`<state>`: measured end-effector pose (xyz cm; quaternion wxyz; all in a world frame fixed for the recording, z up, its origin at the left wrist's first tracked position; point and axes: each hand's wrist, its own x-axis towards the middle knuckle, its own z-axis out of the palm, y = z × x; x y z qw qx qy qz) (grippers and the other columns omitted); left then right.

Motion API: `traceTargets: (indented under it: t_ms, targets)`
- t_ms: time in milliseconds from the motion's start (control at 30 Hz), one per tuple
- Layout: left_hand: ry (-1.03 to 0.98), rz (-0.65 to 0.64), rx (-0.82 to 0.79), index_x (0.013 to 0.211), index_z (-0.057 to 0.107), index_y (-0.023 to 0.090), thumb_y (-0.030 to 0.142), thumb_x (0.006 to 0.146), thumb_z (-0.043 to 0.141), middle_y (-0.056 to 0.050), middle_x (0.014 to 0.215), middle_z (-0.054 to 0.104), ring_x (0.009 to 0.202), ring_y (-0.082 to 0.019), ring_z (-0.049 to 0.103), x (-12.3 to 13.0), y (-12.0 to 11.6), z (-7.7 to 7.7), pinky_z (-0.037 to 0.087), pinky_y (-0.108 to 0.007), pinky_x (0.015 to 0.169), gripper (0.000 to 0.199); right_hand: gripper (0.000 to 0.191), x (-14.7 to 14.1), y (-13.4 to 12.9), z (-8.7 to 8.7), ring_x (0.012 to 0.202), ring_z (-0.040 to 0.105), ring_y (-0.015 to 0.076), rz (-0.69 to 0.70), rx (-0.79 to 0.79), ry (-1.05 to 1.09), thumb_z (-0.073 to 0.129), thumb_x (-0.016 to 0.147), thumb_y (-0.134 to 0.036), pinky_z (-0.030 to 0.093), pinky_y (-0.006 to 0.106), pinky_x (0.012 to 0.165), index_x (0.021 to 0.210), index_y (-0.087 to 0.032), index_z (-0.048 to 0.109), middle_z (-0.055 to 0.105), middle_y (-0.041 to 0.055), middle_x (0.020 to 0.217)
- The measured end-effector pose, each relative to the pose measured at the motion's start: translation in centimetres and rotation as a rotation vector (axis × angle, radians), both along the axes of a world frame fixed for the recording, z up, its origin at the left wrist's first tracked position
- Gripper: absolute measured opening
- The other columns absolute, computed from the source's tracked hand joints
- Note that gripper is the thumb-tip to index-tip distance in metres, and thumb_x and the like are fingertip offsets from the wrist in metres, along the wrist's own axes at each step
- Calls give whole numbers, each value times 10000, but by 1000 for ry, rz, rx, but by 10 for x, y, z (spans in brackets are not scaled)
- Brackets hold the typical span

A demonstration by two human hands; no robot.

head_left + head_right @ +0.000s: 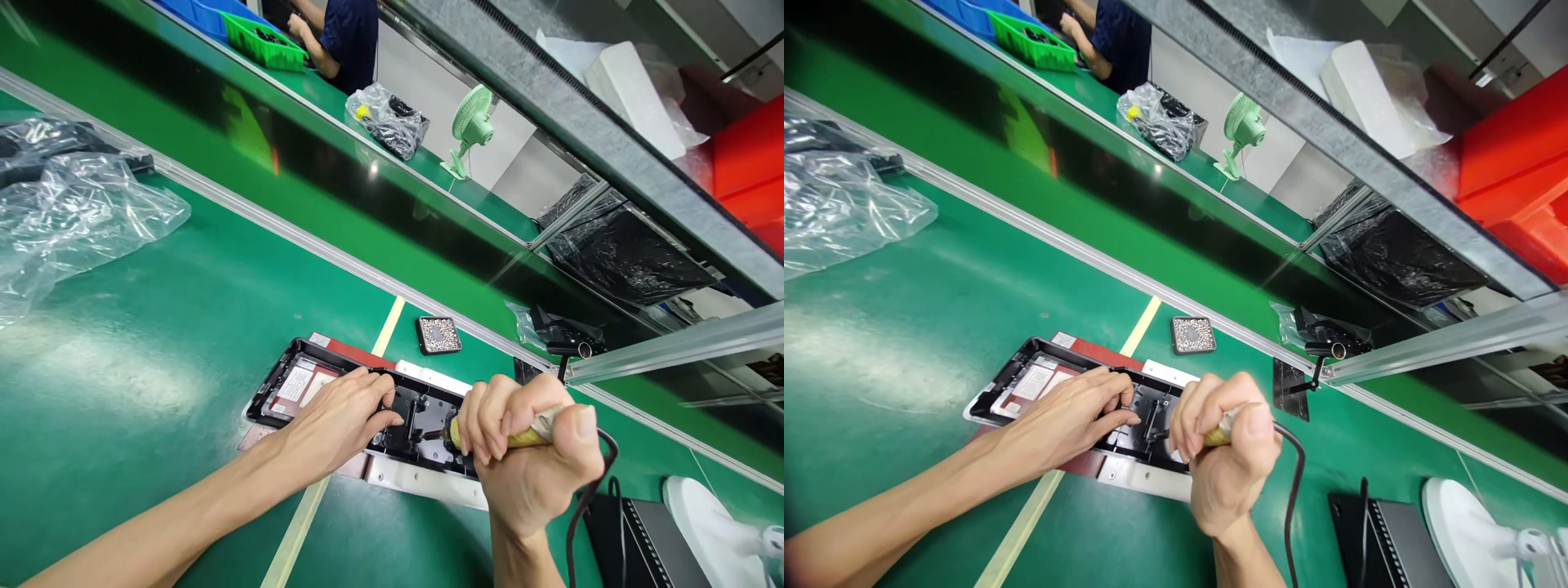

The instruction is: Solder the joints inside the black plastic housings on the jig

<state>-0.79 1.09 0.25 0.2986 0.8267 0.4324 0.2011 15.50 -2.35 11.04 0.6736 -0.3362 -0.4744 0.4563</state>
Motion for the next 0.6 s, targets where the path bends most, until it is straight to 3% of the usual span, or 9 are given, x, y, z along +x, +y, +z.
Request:
traceTargets:
  t_ms: [167, 300, 467, 600]
  targets:
    - [7, 9, -54, 869, 549, 222, 374, 964, 571, 7, 801, 610, 802, -198, 565, -1, -2, -1, 374, -295, 672, 181, 363, 0, -3, -10, 417, 368, 94, 17, 32, 29, 436, 965, -422, 352, 225, 403, 683, -216, 533, 406, -61, 486]
    - [-31, 39, -4, 807, 557, 221, 466, 1011, 451, -11, 781, 618, 787, -200, 572, -2, 0, 6, 417, -315, 713, 336, 343, 0, -4, -20, 469, 432, 106, 55, 47, -4, 422, 983, -424, 414, 271, 485, 730, -213, 516, 455, -42, 563]
    - [-176, 4, 27, 871, 597, 239, 488, 1051, 254, -40, 854, 623, 829, -206, 574, 6, -12, 42, 457, -319, 750, 460, 396, 5, -5, -15, 644, 558, 148, -24, 116, -186, 385, 1003, -427, 477, 339, 670, 760, -194, 594, 568, 22, 700]
    - [-348, -46, 28, 1192, 588, 228, 711, 968, 207, -113, 1138, 638, 1081, -275, 584, 22, -22, 68, 482, -382, 962, 654, 405, 12, -7, -7, 845, 597, 175, -98, 168, -418, 356, 1015, -386, 489, 350, 765, 917, -198, 701, 614, 63, 899]
